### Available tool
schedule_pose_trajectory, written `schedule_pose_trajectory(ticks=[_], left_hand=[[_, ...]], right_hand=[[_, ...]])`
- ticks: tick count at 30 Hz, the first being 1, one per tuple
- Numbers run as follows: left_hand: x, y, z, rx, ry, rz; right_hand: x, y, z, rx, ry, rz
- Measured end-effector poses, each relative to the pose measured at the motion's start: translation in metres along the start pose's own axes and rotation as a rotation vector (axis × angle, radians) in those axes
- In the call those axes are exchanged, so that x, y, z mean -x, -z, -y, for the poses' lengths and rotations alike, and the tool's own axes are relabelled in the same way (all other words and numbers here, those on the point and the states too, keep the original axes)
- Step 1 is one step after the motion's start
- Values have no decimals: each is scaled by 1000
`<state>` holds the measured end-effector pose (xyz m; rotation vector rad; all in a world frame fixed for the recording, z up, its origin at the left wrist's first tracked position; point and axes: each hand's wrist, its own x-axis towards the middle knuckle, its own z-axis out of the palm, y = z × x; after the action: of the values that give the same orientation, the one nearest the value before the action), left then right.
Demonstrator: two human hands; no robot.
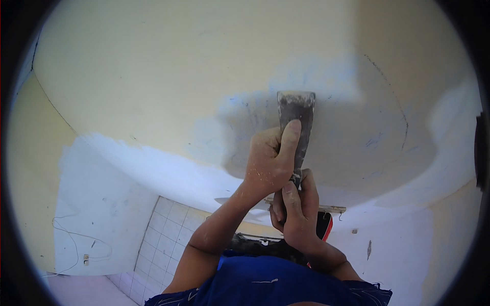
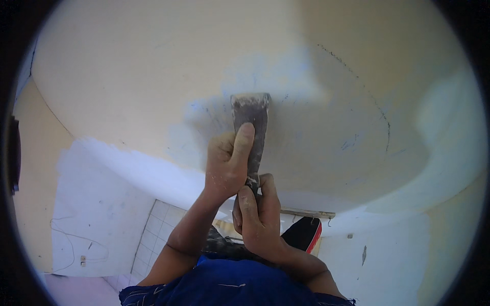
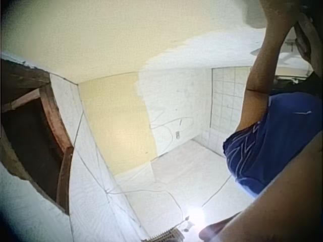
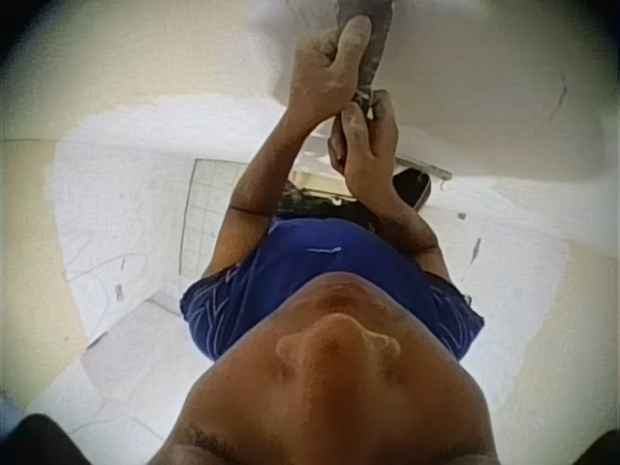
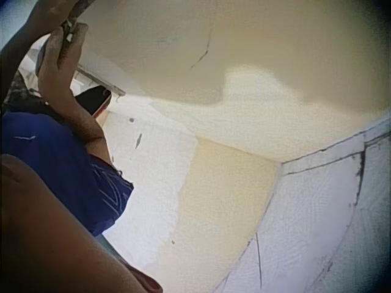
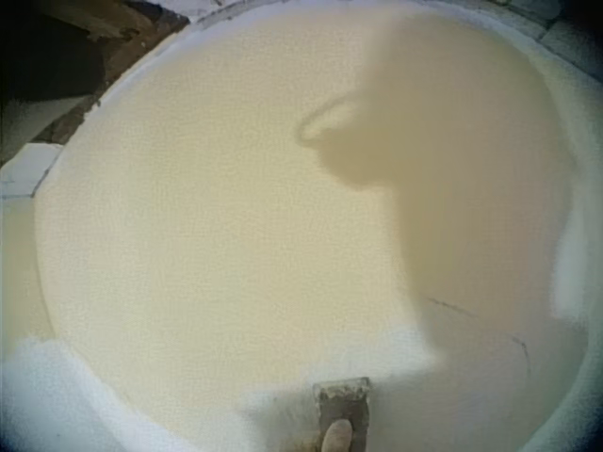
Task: Scraping old paint or plaster off a wall using a putty knife.
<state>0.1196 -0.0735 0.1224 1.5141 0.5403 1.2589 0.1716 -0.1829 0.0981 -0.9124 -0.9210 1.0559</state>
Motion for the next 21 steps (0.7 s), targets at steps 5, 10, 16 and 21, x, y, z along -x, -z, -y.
schedule_pose_trajectory(ticks=[5, 10, 16, 21], left_hand=[[-8, -2, -28, 80, -20, 4], [-3, -1, -9, 24, 2, 15], [-13, -3, -35, 109, -34, 18], [-10, -6, -20, 55, -39, 17]], right_hand=[[-7, -10, 25, -41, 53, 72], [-4, -7, 3, -24, 38, -10], [-5, -16, 27, -36, 26, -5], [-6, -10, 19, -11, 39, -16]])
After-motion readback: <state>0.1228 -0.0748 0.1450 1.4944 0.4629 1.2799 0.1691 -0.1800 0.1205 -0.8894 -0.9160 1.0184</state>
